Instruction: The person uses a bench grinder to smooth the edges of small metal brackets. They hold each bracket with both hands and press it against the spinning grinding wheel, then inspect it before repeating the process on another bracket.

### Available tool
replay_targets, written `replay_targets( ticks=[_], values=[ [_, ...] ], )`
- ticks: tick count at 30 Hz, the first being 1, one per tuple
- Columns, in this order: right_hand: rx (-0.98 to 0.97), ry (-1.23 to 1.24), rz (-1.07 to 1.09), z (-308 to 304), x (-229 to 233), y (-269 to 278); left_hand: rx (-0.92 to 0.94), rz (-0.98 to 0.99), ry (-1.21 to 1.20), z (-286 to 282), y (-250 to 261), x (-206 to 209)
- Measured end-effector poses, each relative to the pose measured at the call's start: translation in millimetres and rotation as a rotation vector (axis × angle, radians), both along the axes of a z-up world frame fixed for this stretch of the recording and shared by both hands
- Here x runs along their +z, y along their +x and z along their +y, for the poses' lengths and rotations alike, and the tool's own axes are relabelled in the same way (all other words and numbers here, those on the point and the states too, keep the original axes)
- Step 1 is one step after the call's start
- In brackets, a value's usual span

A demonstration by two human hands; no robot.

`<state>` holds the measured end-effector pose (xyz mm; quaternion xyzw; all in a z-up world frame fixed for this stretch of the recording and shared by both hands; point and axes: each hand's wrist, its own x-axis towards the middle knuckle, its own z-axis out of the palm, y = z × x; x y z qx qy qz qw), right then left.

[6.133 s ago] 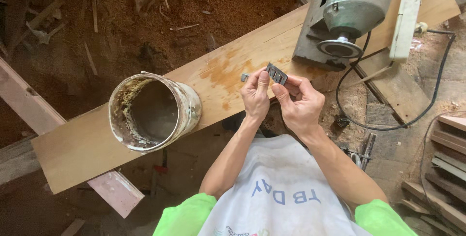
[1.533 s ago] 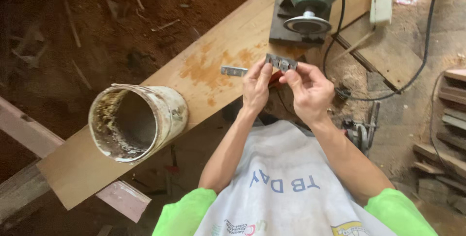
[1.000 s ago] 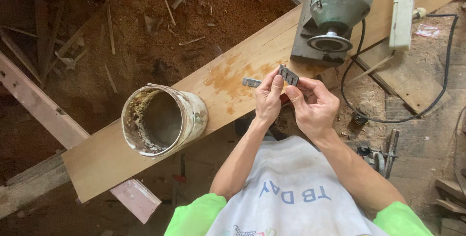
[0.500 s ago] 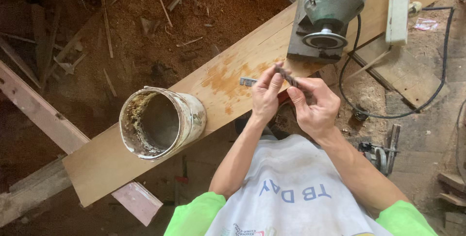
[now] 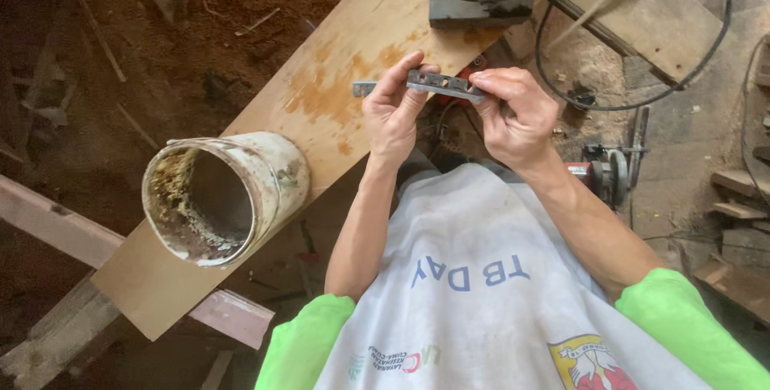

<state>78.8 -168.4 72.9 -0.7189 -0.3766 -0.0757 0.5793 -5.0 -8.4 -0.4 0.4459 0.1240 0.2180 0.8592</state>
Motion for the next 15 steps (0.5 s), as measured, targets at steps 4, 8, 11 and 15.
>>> replay_targets(
  ticks=[4, 8, 11, 15],
  values=[
    [-0.026, -0.026, -0.008, -3, -3, 1, -0.028, 0.049, -0.063, -3, 3, -4],
    [-0.034, -0.049, -0.031, -5, -3, 2, -0.030, 0.049, -0.049, -7, 7, -9],
    [-0.032, -0.045, -0.012, -5, -2, 2, -0.030, 0.073, -0.030, -7, 8, -9],
    [-0.035, -0.049, -0.039, -5, -2, 2, -0.028, 0.079, -0.018, -7, 6, -12]
  ],
)
